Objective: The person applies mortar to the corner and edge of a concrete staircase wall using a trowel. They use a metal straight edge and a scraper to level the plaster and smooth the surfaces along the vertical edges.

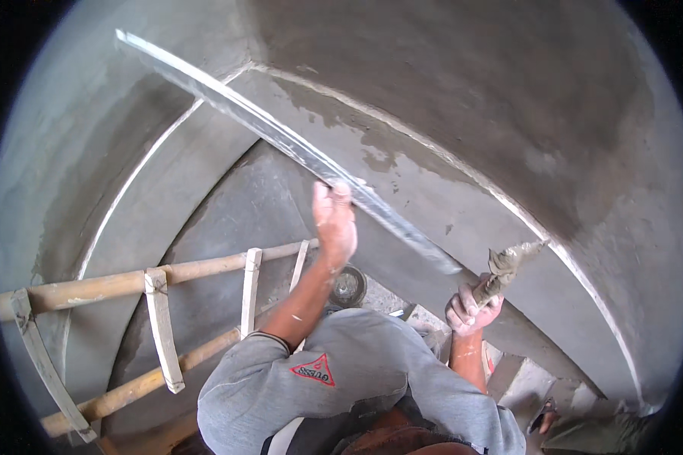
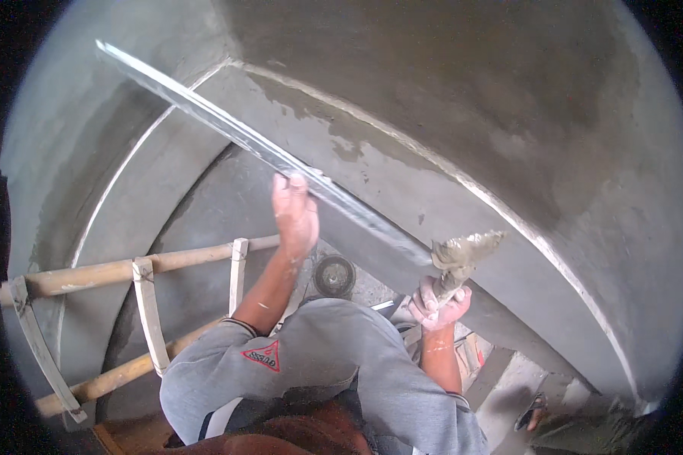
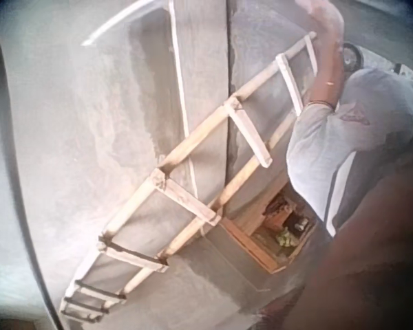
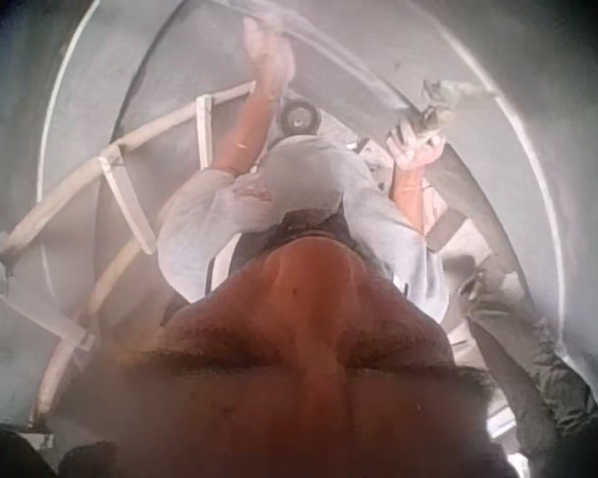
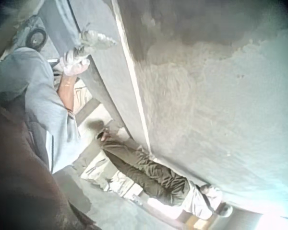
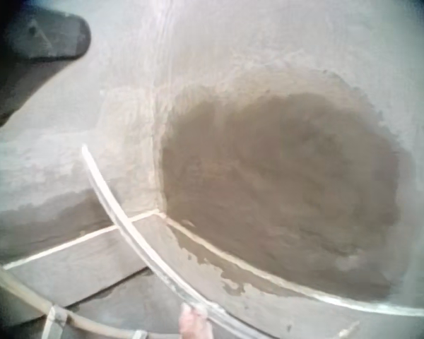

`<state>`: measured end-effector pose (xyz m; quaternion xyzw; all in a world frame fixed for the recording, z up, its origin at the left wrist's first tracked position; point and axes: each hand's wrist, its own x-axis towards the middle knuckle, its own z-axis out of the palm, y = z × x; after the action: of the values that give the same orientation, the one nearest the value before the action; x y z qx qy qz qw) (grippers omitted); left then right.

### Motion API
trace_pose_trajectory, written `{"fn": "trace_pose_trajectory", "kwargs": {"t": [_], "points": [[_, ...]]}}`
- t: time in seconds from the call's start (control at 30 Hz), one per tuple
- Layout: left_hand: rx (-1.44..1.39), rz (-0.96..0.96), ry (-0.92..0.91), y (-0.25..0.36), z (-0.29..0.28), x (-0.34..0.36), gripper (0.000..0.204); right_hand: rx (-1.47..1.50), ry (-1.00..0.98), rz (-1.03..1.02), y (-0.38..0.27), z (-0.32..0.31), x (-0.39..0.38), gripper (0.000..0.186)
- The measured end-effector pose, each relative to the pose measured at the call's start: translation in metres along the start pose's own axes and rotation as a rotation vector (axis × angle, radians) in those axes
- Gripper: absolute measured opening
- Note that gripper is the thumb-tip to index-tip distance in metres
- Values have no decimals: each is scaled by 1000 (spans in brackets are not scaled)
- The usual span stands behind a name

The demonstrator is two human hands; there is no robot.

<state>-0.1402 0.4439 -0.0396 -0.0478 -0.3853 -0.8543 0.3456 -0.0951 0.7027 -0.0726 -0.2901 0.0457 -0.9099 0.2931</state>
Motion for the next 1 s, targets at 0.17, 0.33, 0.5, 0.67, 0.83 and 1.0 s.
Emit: {"fn": "trace_pose_trajectory", "kwargs": {"t": [0.17,0.33,0.5,0.67,0.83,1.0], "points": [[-105,-163,-66,-42,28,-7,29,112,81,-78,0,7,-24,39],[-203,-372,-148,-61,48,4,27,-22,112,-85,-4,1,-32,40],[-169,-422,-143,-65,57,17,24,3,77,-57,-6,-2,-22,38],[-175,-466,-191,-59,60,22,23,17,70,-48,-6,-5,-15,34],[-201,-505,-194,-55,62,22,23,72,56,-56,-4,-3,-3,45],[-201,-529,-160,-56,60,20,25,10,39,-65,-5,-4,4,33]]}}
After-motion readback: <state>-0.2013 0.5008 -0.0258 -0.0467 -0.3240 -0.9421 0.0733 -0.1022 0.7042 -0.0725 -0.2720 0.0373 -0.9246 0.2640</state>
